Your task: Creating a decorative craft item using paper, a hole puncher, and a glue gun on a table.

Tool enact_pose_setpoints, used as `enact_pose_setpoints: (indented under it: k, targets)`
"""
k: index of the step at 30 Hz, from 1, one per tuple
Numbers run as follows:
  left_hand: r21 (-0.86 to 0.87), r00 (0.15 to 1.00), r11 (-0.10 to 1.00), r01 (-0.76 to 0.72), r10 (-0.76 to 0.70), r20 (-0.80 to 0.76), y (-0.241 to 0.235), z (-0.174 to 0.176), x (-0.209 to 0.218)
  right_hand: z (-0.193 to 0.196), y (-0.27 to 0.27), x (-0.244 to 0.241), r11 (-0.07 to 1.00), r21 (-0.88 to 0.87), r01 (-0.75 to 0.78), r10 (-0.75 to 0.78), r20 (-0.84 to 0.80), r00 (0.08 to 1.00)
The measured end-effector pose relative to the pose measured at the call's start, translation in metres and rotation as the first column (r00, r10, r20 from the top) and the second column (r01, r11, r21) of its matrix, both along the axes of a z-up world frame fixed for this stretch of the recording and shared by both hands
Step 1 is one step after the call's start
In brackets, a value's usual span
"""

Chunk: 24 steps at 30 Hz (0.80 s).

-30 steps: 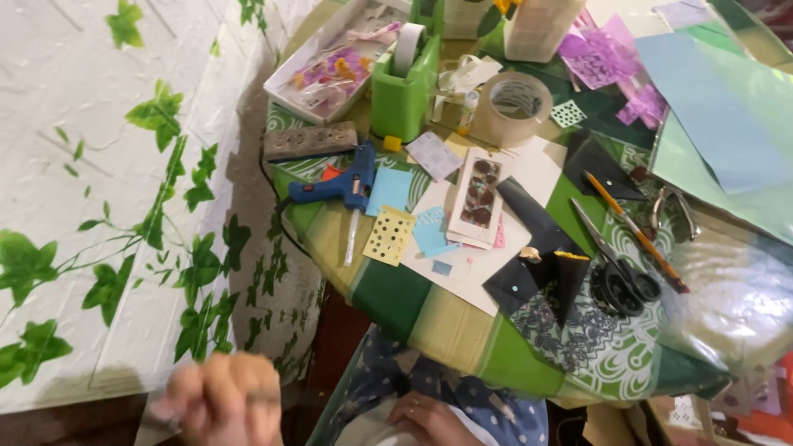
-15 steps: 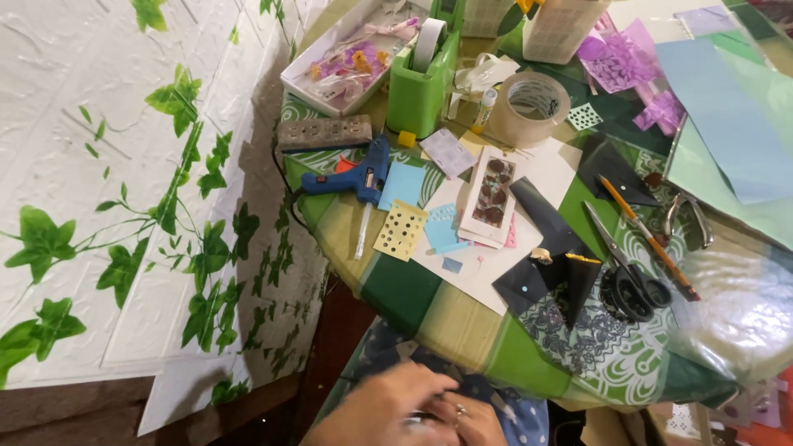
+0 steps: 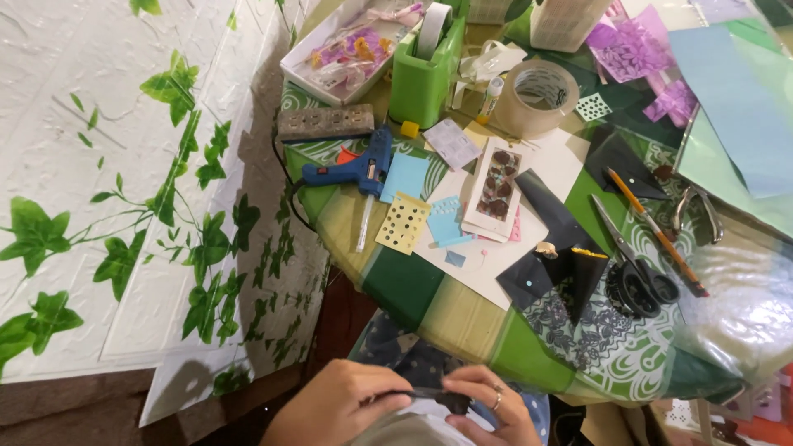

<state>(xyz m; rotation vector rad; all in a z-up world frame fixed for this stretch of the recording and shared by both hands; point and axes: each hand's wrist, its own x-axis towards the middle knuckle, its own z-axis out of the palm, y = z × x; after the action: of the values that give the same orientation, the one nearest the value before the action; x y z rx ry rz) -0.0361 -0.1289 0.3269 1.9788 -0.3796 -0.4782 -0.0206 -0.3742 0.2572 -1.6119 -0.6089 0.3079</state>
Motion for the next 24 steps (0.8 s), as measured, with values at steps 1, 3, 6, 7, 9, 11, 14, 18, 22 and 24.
enact_pose_setpoints:
  k: [1,3,6,7,9,11,14,18,22,24]
  targets:
    - [0.005,0.999,1.000,-0.021,0.021,-0.024,0.001,0.007,0.001,0.005,0.000,0.001,0.998,0.054,-0.015,0.012,0.058,0.998]
    - [0.030,0.999,0.999,-0.043,0.044,-0.017,0.002,0.008,0.002,0.004,0.002,-0.007,0.995,0.076,0.058,-0.065,0.084,0.994]
    - [0.069,0.998,0.997,-0.042,0.040,0.040,-0.009,0.006,0.004,0.006,0.008,-0.012,0.981,0.095,0.171,-0.185,0.163,0.969]
    - [0.082,0.996,0.997,-0.017,0.009,0.089,-0.014,0.005,0.004,0.008,0.010,-0.013,0.973,0.088,0.214,-0.228,0.219,0.949]
    - [0.062,0.994,0.998,0.022,-0.029,0.109,-0.023,-0.011,0.007,0.012,0.015,-0.017,0.972,0.039,0.234,-0.236,0.240,0.942]
    - [0.044,0.988,0.997,0.064,-0.069,0.138,-0.025,-0.017,0.013,0.015,0.016,-0.016,0.967,-0.006,0.256,-0.245,0.269,0.931]
    - [0.022,0.968,0.995,0.094,-0.096,0.231,-0.015,-0.007,0.022,0.015,0.011,-0.011,0.973,-0.019,0.232,-0.212,0.337,0.917]
    - [0.199,0.929,0.980,0.025,-0.096,0.356,0.021,0.023,0.042,-0.002,-0.011,-0.010,0.925,0.030,0.379,-0.357,0.413,0.838]
    - [0.657,0.911,0.631,-0.412,0.301,0.282,0.064,0.081,0.088,-0.012,-0.038,-0.018,0.876,-0.024,0.482,-0.452,0.308,0.837]
    - [0.588,0.853,0.618,-0.522,0.366,0.372,0.098,0.076,0.125,-0.045,-0.059,-0.017,0.856,-0.043,0.516,-0.472,0.345,0.811]
